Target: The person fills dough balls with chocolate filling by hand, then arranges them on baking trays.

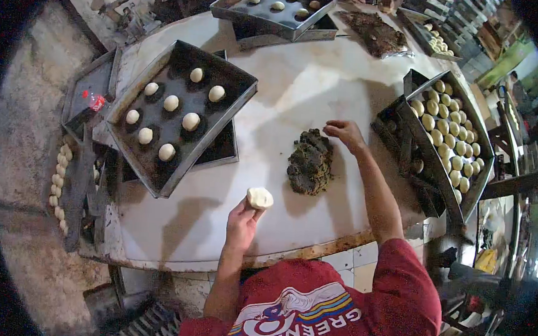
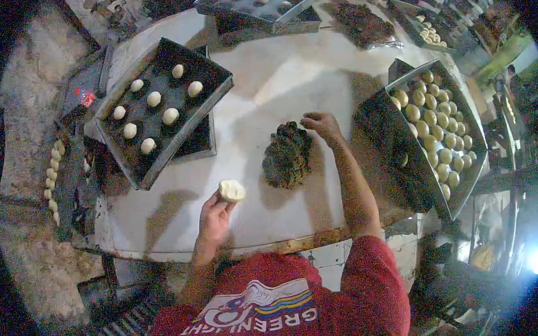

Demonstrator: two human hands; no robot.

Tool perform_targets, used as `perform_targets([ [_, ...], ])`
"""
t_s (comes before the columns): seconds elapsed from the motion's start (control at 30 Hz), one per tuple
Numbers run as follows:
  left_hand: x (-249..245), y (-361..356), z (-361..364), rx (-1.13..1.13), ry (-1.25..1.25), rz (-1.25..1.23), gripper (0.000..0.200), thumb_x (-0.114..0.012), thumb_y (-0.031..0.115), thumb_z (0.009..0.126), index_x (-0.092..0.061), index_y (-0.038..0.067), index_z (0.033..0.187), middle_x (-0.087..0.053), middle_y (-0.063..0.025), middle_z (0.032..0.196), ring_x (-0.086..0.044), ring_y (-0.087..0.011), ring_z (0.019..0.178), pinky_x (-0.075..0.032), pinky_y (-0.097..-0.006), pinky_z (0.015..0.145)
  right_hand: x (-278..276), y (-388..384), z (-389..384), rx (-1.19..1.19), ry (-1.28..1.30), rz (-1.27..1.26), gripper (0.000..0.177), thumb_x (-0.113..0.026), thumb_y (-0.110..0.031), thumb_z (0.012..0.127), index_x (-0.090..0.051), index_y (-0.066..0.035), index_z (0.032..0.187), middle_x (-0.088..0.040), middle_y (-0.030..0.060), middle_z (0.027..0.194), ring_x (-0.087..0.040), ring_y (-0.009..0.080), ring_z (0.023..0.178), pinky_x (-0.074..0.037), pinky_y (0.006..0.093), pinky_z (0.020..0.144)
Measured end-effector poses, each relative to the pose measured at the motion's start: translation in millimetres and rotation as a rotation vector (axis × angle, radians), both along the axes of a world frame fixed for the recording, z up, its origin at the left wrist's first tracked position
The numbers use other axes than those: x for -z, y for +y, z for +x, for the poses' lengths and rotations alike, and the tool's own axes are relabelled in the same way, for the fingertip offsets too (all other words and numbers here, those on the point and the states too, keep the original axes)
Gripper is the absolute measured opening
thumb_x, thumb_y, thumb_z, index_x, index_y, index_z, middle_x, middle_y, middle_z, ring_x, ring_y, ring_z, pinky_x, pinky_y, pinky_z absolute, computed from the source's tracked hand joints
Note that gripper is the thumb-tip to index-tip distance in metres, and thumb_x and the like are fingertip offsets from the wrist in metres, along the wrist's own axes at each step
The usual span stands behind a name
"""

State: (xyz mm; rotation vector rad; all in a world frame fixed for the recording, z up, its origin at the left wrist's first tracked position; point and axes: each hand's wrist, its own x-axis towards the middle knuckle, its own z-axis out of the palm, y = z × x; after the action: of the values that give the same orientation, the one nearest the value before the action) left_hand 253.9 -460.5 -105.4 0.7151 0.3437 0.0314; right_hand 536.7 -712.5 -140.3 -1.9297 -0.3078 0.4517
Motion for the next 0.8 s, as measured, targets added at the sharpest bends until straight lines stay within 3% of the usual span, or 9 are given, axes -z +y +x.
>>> perform_targets([
  [0.03,3.4,3.2,4.6,0.008,0.09,0.072,0.042,-0.041,-0.007,0.077,-0.04,-0.008,0.118,-0.046,-0.0141,0.117,-0.045,-0.0226,0.111,-0.037,-0.0349,0.096,-6.1,0.0,-10.5,0.124,0.227,0.301,0.032,-0.059,-0.014,0.081,-0.056,0.006,0.105,-0.061,0.0115,0.097,-0.059,0.0188,0.084,-0.048,0.0304,0.079],
  [0.2,15.8,12.7,27.0,0.066,-0.017,-0.045,0.028,-0.046,-0.002,0.083,-0.046,-0.003,0.111,-0.053,-0.0084,0.106,-0.052,-0.018,0.098,-0.042,-0.0315,0.086,-65.3,29.6,-83.9,0.209,0.11,0.18,0.029,-0.053,-0.011,0.085,-0.054,0.006,0.108,-0.058,0.0111,0.103,-0.056,0.0163,0.089,-0.046,0.0276,0.08],
  [0.27,13.7,20.0,30.8,0.196,-0.115,0.174,0.041,-0.051,-0.003,0.074,-0.045,0.001,0.114,-0.052,-0.0096,0.108,-0.049,-0.0211,0.103,-0.041,-0.0345,0.091,-93.4,57.7,-126.0,0.248,0.133,0.178,0.028,-0.053,-0.011,0.085,-0.054,0.006,0.107,-0.058,0.0105,0.102,-0.056,0.0157,0.089,-0.046,0.0268,0.079],
  [0.3,-1.8,21.2,32.6,0.205,-0.084,-0.105,0.039,-0.058,0.008,0.078,-0.044,0.002,0.114,-0.051,-0.0076,0.106,-0.05,-0.0195,0.1,-0.041,-0.034,0.089,-103.5,72.2,-147.6,0.283,0.152,0.192,0.027,-0.053,-0.01,0.085,-0.055,0.006,0.106,-0.058,0.0099,0.102,-0.056,0.0151,0.088,-0.046,0.0261,0.078],
  [0.37,-12.4,30.2,33.7,0.35,-0.243,0.426,0.045,-0.063,0.023,0.078,-0.043,0.003,0.113,-0.05,-0.0065,0.106,-0.05,-0.0187,0.1,-0.041,-0.0339,0.088,-114.4,104.8,-190.4,0.328,0.153,0.277,0.022,-0.054,-0.005,0.083,-0.057,0.004,0.102,-0.059,0.0077,0.099,-0.056,0.0142,0.086,-0.046,0.0244,0.076],
  [0.47,4.4,19.6,37.4,0.276,-0.267,-0.177,0.053,-0.066,0.032,0.074,-0.043,0.004,0.112,-0.05,-0.0058,0.105,-0.05,-0.0185,0.098,-0.041,-0.0347,0.086,-117.2,144.4,-238.0,0.322,-0.254,0.044,0.025,-0.058,0.001,0.077,-0.06,0.0,0.102,-0.063,0.0109,0.092,-0.06,0.0163,0.083,-0.047,0.0264,0.074],
  [0.57,0.7,26.8,28.1,0.352,-0.285,-0.26,0.056,-0.068,0.031,0.072,-0.042,0.005,0.114,-0.051,-0.0058,0.106,-0.051,-0.0191,0.098,-0.041,-0.0358,0.087,-122.6,154.6,-259.9,0.329,-0.45,-0.057,0.025,-0.057,0.003,0.074,-0.061,-0.003,0.098,-0.063,0.0149,0.089,-0.062,0.0217,0.081,-0.047,0.0278,0.073],
  [0.67,10.9,37.0,11.1,0.488,-0.274,-0.292,0.054,-0.07,0.021,0.071,-0.044,0.004,0.115,-0.052,-0.0078,0.109,-0.051,-0.0202,0.101,-0.041,-0.0361,0.089,-131.0,136.2,-270.2,0.185,-0.232,-0.19,0.025,-0.064,-0.005,0.07,-0.06,-0.003,0.095,-0.062,0.0126,0.092,-0.061,0.0246,0.075,-0.047,0.0311,0.066],
  [0.8,-5.1,34.9,-14.6,0.672,-0.285,-0.246,0.047,-0.067,0.01,0.073,-0.047,0.0,0.115,-0.054,-0.0112,0.11,-0.054,-0.0196,0.098,-0.047,-0.0314,0.083,-149.1,133.4,-285.7,0.242,-0.406,-0.422,0.033,-0.073,-0.008,0.062,-0.058,0.001,0.09,-0.062,0.0109,0.079,-0.059,0.0167,0.076,-0.046,0.0267,0.067],
])
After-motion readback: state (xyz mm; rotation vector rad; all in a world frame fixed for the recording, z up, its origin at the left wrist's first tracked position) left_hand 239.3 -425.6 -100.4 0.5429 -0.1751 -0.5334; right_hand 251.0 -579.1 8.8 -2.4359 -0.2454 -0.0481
